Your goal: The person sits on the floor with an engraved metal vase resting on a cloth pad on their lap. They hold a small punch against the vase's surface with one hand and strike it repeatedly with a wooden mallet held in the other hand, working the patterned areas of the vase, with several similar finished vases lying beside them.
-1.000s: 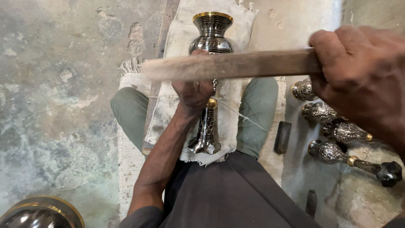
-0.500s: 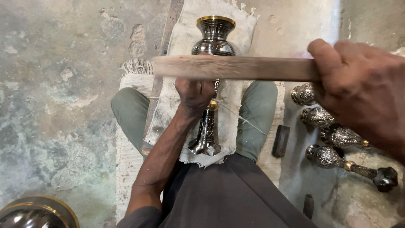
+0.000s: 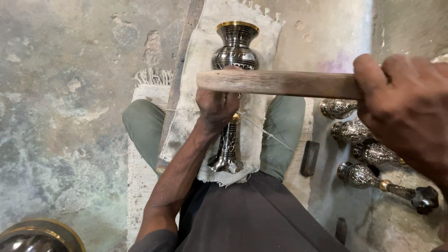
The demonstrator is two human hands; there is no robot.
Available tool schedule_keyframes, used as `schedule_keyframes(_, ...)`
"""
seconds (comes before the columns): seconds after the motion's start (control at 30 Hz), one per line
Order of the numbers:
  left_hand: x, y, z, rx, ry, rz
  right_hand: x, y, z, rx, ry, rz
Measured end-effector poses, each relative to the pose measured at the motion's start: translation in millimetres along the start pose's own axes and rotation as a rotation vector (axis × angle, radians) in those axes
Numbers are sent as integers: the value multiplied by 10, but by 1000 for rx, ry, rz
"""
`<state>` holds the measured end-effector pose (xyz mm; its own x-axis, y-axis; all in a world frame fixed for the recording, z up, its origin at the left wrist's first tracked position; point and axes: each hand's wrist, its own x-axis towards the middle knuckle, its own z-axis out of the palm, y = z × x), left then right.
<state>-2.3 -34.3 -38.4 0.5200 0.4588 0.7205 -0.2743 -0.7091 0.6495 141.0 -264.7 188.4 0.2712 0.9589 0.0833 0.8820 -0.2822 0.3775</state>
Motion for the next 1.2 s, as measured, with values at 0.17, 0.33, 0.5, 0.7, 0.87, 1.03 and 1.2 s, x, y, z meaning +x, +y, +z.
schedule_keyframes(0.17,1,19,68,-514,-98,-330,15,-5,184,313,129,16)
schedule_keyframes(0.33,92,-48,128,-229,-52,92,-83,6,302,99,166,-38)
schedule_keyframes(0.5,158,9,8,-31,-55,102,-208,20,403,-115,95,61)
schedule_keyframes(0.7,356,-19,-125,-576,265,-324,-211,236,652,448,280,195)
schedule_keyframes(0.87,471,-92,-87,-422,28,-345,-144,181,800,640,258,298)
schedule_keyframes(1.03,493,-57,-78,-355,-136,-323,87,117,653,584,306,145)
schedule_keyframes(1.2,487,-13,-89,-337,-123,-229,410,188,511,547,181,161)
